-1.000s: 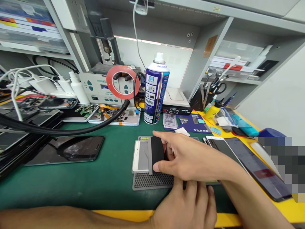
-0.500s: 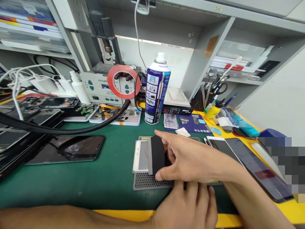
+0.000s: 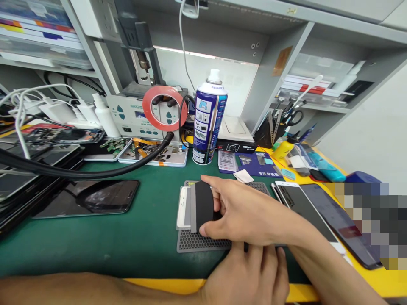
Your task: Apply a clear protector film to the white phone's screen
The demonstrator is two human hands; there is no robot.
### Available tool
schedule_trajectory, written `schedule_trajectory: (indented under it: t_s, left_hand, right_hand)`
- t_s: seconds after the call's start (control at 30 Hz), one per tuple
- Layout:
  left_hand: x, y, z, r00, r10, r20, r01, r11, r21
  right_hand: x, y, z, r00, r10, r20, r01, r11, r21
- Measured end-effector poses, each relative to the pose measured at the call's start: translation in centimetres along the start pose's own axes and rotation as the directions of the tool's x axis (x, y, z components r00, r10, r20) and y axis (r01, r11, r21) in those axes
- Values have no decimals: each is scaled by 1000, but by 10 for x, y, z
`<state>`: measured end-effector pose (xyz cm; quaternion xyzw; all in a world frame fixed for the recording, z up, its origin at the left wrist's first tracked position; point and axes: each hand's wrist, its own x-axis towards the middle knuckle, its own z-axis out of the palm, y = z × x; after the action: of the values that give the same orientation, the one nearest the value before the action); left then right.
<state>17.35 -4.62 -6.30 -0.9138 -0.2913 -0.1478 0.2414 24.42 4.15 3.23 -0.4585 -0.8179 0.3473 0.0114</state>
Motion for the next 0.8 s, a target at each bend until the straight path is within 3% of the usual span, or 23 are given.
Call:
schedule_trajectory:
  t_s: [0.2,0.53,0.7,0.8]
  left_hand:
    - [3,5,1,999,-2,50,4,1000,-29]
    - [3,8,7,1000,-8,14,10,990,-141]
    - [0,1,5,993,-59,-101,55,997,-47]
    - [-2,1,4,984,-99,-147,104,994,26]
  right_hand:
    - [2,-7,8,998,29,51,-34,994,100]
    - [5,-18,19,997,12,78,-30,970,243]
    - [4,-12,11,998,1,62,-28,900,435]
    - [3,-4,0,998,41,49,-59,884,464]
